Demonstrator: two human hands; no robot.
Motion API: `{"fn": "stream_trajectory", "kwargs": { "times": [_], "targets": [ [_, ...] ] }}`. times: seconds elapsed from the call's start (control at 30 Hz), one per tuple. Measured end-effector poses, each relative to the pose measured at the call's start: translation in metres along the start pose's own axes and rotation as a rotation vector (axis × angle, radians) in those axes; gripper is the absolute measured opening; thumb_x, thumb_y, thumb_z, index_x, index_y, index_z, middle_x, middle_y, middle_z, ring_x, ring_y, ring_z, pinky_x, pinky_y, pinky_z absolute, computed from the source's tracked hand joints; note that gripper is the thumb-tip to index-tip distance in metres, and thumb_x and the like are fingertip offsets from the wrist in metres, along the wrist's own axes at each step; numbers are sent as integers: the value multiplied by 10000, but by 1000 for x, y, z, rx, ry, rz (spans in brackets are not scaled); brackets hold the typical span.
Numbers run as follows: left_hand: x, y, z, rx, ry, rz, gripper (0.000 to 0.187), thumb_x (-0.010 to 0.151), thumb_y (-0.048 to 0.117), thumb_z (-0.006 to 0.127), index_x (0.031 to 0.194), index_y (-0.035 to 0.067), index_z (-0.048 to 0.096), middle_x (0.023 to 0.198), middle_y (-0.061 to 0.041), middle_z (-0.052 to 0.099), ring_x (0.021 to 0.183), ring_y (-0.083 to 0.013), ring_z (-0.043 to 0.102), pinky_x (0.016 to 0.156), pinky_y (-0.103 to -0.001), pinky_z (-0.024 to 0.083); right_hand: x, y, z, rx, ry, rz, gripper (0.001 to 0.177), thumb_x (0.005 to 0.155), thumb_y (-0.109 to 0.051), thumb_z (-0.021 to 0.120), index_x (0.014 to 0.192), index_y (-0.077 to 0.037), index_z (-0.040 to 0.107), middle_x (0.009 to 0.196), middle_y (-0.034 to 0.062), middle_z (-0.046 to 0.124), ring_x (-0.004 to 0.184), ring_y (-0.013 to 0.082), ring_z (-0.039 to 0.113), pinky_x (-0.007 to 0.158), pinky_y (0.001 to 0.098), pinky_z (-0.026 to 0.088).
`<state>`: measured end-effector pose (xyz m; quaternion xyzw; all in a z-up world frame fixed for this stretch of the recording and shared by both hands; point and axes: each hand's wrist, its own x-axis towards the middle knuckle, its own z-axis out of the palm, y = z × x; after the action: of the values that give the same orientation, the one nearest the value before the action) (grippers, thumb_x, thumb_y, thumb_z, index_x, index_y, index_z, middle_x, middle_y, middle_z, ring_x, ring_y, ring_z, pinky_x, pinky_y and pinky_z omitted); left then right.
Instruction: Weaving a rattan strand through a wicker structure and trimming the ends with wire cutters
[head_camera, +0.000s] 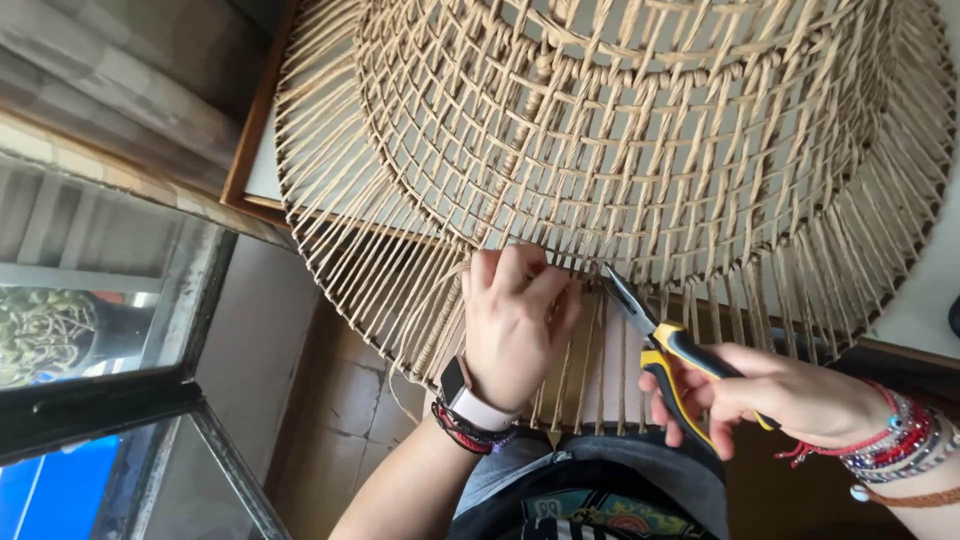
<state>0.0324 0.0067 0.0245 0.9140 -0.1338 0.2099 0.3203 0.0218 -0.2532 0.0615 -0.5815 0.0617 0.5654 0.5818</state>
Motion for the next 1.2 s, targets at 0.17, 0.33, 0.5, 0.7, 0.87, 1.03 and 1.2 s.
{"fn": "stream_trajectory", "kwargs": {
  "times": [0.17, 0.33, 0.5, 0.7, 0.87, 1.03, 1.2],
  "targets": [
    [2, -1, -4, 48, -63, 29, 200, 946, 279, 681, 840, 110, 675, 1013, -82, 518, 879, -322, 454, 693, -468, 381, 9, 2, 1, -15, 12, -40, 511, 765, 56, 479, 1229, 67, 693, 1048, 234, 807, 909, 318, 801, 560, 388, 614],
    [4, 0, -10, 36, -89, 20, 241, 970, 281, 647, 844, 76, 656, 1021, -97, 516, 873, -335, 453, 712, -487, 386, 12, 17, -9, 43, 52, -27, 604, 775, 104, 473, 1362, 59, 605, 1162, 262, 811, 987, 322, 785, 640, 414, 651],
    [2, 0, -4, 84, -82, 1, 232, 967, 263, 635, 832, 79, 679, 1001, -97, 523, 871, -331, 456, 720, -480, 386, 11, 26, -20, -16, -116, -188, 679, 718, 122, 476, 1389, 40, 545, 1181, 242, 783, 1015, 322, 793, 648, 402, 683],
    [6, 4, -11, 182, -202, 10, 225, 970, 286, 625, 842, 119, 705, 970, -95, 519, 877, -351, 485, 720, -489, 408, 17, 12, -15, -35, -59, -114, 563, 775, 97, 430, 1312, 61, 596, 1157, 249, 811, 1007, 319, 807, 624, 394, 656],
    [4, -3, -7, 196, -197, 17, 224, 973, 331, 648, 888, 139, 726, 987, -83, 523, 892, -327, 503, 744, -469, 432, 10, 12, -16, -80, -20, -57, 637, 750, 88, 456, 1364, 16, 610, 1185, 198, 807, 1021, 282, 800, 638, 385, 656],
    [3, 0, -6, 207, -156, 29, 268, 992, 359, 626, 858, 145, 716, 985, -75, 523, 882, -328, 490, 730, -476, 415, 13, 0, -4, -81, 104, 138, 585, 757, 99, 439, 1279, 13, 690, 1017, 230, 776, 851, 297, 730, 497, 330, 456],
    [-33, -19, 35, 293, -29, 56, 880, 873, 838, 639, 1570, 352, 406, 1668, -100, 286, 1567, -455, 218, 1277, -702, 157, 16, 24, 6, -1232, 598, -70, 207, 898, -219, 533, 1063, -118, 609, 945, 146, 779, 817, 317, 801, 783, 489, 593]
  ]
}}
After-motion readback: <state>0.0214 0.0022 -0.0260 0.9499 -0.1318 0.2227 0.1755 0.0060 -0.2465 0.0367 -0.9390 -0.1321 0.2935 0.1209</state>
